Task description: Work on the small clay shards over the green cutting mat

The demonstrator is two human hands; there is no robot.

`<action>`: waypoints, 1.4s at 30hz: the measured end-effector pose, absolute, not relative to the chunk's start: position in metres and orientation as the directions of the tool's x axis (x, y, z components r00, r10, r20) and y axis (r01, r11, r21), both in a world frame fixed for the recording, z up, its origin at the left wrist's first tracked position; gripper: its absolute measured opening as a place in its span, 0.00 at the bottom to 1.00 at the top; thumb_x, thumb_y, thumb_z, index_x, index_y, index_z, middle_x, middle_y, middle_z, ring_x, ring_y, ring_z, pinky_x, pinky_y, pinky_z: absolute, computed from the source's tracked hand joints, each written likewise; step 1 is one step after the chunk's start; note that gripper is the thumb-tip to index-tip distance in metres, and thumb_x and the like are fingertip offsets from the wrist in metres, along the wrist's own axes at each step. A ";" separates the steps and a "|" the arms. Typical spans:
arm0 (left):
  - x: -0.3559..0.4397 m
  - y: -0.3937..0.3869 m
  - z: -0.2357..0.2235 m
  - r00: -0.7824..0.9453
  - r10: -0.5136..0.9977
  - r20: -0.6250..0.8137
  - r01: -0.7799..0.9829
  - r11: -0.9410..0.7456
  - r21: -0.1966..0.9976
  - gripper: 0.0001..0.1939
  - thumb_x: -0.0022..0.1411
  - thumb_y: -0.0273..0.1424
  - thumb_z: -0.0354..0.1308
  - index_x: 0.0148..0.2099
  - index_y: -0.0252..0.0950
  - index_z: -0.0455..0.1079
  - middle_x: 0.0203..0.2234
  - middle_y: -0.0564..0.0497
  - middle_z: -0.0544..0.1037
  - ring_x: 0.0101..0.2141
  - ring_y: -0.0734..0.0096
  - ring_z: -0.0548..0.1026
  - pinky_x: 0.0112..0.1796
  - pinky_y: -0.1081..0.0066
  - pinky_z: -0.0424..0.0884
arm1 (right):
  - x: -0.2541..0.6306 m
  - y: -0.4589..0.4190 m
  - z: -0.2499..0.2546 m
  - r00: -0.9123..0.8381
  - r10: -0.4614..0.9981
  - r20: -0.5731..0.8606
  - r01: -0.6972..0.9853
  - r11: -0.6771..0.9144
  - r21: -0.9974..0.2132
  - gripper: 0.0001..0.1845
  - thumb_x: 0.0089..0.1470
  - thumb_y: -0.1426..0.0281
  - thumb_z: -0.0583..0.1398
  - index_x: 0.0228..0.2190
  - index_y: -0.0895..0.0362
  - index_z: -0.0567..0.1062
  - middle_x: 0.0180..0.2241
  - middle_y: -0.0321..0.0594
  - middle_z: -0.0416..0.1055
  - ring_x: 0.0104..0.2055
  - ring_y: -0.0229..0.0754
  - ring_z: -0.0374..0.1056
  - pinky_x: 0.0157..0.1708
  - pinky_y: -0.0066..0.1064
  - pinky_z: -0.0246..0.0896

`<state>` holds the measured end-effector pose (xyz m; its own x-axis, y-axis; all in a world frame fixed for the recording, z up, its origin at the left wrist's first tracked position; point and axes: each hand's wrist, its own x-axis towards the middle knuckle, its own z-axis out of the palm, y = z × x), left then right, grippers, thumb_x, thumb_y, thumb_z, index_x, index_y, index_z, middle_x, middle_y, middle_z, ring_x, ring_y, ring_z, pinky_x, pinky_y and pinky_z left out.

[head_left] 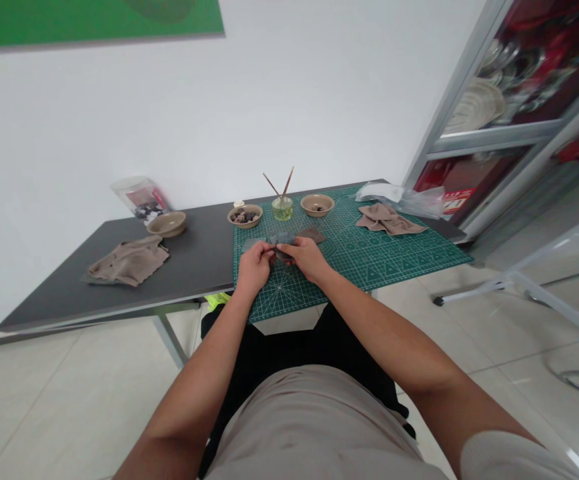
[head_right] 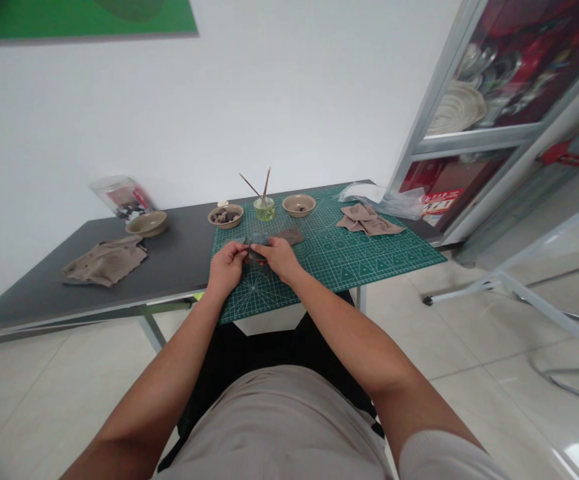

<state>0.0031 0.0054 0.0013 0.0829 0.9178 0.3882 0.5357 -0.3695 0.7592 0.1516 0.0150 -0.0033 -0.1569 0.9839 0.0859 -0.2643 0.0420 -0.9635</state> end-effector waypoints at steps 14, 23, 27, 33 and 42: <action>0.004 0.006 -0.002 0.089 0.908 0.409 0.548 -0.388 0.741 0.07 0.58 0.24 0.51 0.32 0.38 0.70 0.24 0.55 0.73 0.28 0.70 0.71 0.35 0.70 0.66 | 0.152 0.015 -0.003 -0.174 0.983 0.061 -0.308 0.005 -0.951 0.13 0.41 0.63 0.68 0.27 0.59 0.75 0.22 0.35 0.73 0.23 0.34 0.65 0.22 0.26 0.58; 0.002 0.006 0.001 0.066 0.919 0.388 0.498 -0.367 0.785 0.07 0.57 0.25 0.51 0.32 0.39 0.70 0.22 0.56 0.73 0.27 0.70 0.70 0.33 0.71 0.66 | 0.156 0.015 -0.005 -0.232 0.969 0.086 -0.330 0.005 -0.944 0.17 0.37 0.63 0.70 0.29 0.59 0.76 0.25 0.36 0.75 0.26 0.35 0.67 0.24 0.26 0.59; 0.002 0.006 0.000 0.106 0.909 0.404 0.507 -0.399 0.764 0.07 0.58 0.25 0.52 0.32 0.39 0.69 0.24 0.55 0.74 0.28 0.70 0.71 0.35 0.70 0.66 | 0.152 0.015 -0.005 -0.158 0.984 0.077 -0.323 0.022 -0.946 0.15 0.40 0.62 0.68 0.27 0.59 0.75 0.23 0.35 0.74 0.23 0.34 0.66 0.22 0.26 0.58; 0.004 0.008 -0.005 0.085 0.895 0.438 0.495 -0.419 0.761 0.05 0.59 0.28 0.53 0.31 0.38 0.68 0.25 0.55 0.74 0.29 0.71 0.70 0.34 0.70 0.64 | 0.144 0.015 -0.004 -0.038 0.998 0.052 -0.353 0.035 -0.935 0.15 0.39 0.61 0.67 0.27 0.59 0.74 0.21 0.34 0.72 0.22 0.34 0.66 0.22 0.26 0.58; 0.003 0.009 -0.006 -0.001 0.901 0.434 0.295 -0.415 0.861 0.13 0.56 0.31 0.58 0.45 0.37 0.73 0.34 0.50 0.78 0.33 0.71 0.74 0.38 0.69 0.71 | 0.153 0.016 -0.005 -0.073 0.996 0.042 -0.397 0.010 -0.918 0.19 0.37 0.59 0.69 0.28 0.58 0.74 0.23 0.33 0.72 0.22 0.32 0.64 0.21 0.25 0.56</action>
<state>0.0033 0.0093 -0.0065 -0.0006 0.9009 0.4340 0.2946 -0.4145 0.8610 0.1527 0.0156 -0.0048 -0.0726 0.9965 0.0420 -0.3973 0.0097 -0.9177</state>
